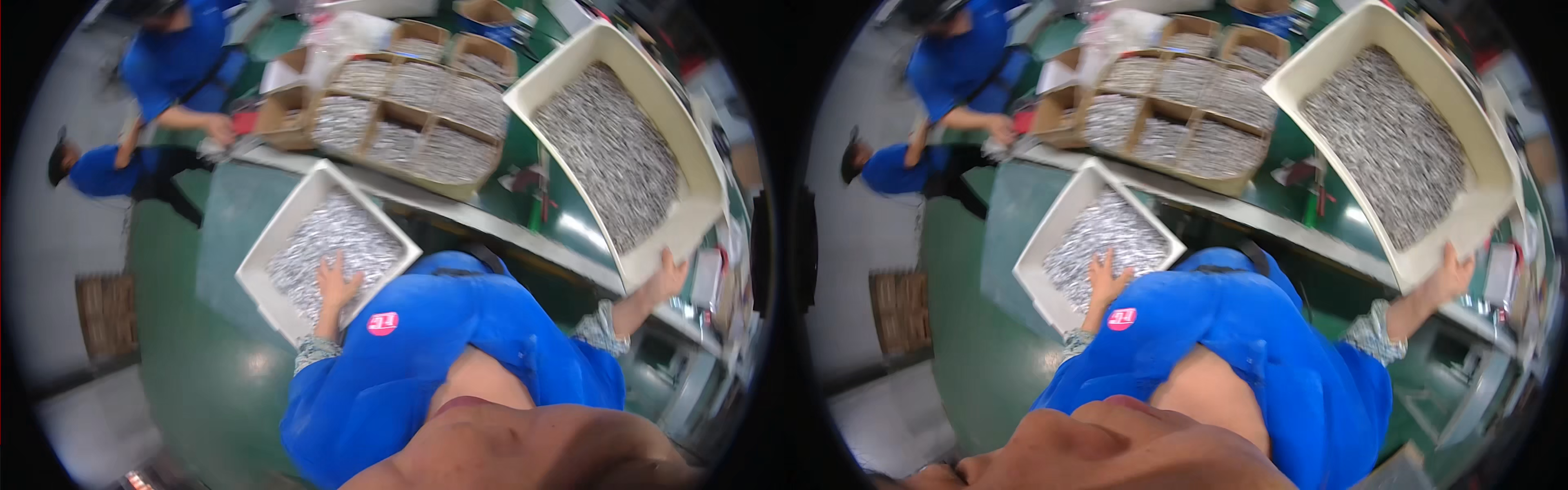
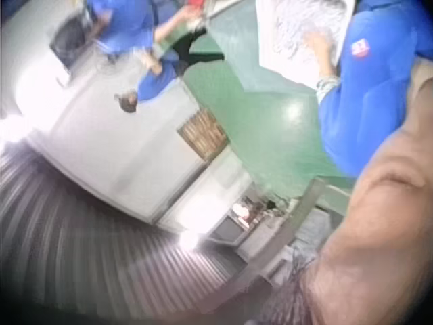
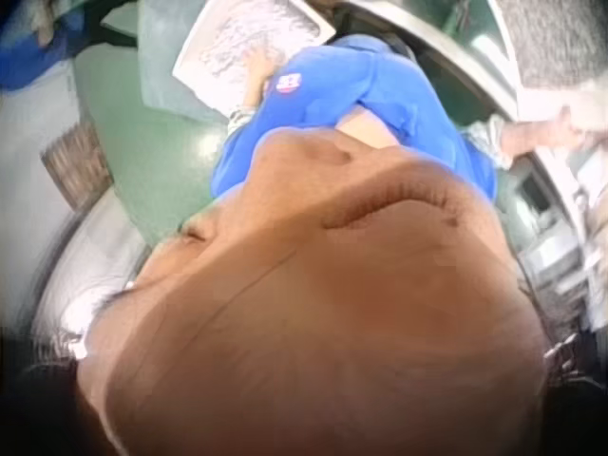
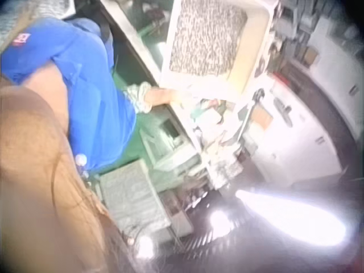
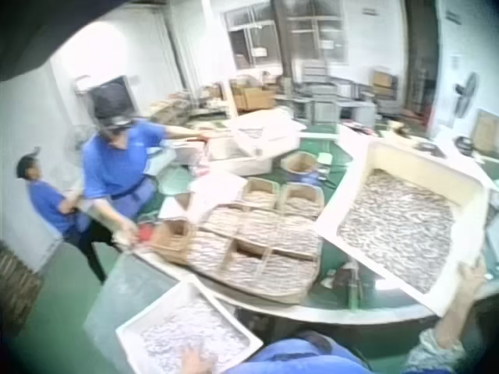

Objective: The person receives a tray of small components from a coworker, sifts through the pieces, and picks out parts by hand alongside another worker.

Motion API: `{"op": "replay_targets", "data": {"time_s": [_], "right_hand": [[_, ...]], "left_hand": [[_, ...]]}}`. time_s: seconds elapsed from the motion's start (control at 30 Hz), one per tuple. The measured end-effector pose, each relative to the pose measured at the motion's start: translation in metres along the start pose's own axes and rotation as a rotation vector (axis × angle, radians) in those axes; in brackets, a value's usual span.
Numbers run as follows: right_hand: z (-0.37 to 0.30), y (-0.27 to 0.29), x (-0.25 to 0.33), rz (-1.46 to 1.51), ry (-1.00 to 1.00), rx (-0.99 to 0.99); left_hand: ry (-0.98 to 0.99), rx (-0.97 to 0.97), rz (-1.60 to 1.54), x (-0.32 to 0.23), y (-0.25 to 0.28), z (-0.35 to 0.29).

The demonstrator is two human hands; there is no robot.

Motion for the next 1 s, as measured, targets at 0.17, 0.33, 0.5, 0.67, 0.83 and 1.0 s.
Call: {"op": "replay_targets", "data": {"time_s": [0.17,0.33,0.5,0.67,0.83,1.0], "right_hand": [[0.041,0.044,-0.083,-0.033,-0.003,-0.137],[0.028,0.055,-0.162,-0.07,-0.279,-0.24],[-0.008,0.04,-0.199,-0.519,-0.429,-0.315],[0.019,-0.12,-0.074,-0.592,0.399,0.312],[-0.062,-0.289,-0.158,-0.498,0.443,1.126],[-0.081,-0.318,-0.185,-0.763,0.435,1.421]], "left_hand": [[-0.008,-0.019,0.122,-0.049,0.017,0.001],[-0.041,-0.001,0.065,-0.062,0.009,0.01],[0.026,-0.028,-0.103,-0.024,-0.01,0.022],[0.095,0.026,-0.142,-0.01,-0.013,0.025],[0.13,0.018,-0.154,-0.014,-0.016,0.026],[0.125,-0.035,-0.247,-0.01,-0.019,0.022]]}}
Point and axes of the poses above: each hand's wrist, its own z-axis towards the middle knuckle, its own y-axis out of the back of the hand, x = y × z, the point moved 7 cm from there along z, towards the middle knuckle, and after that the axes turned 7 degrees about x, right-handed, at the moved point
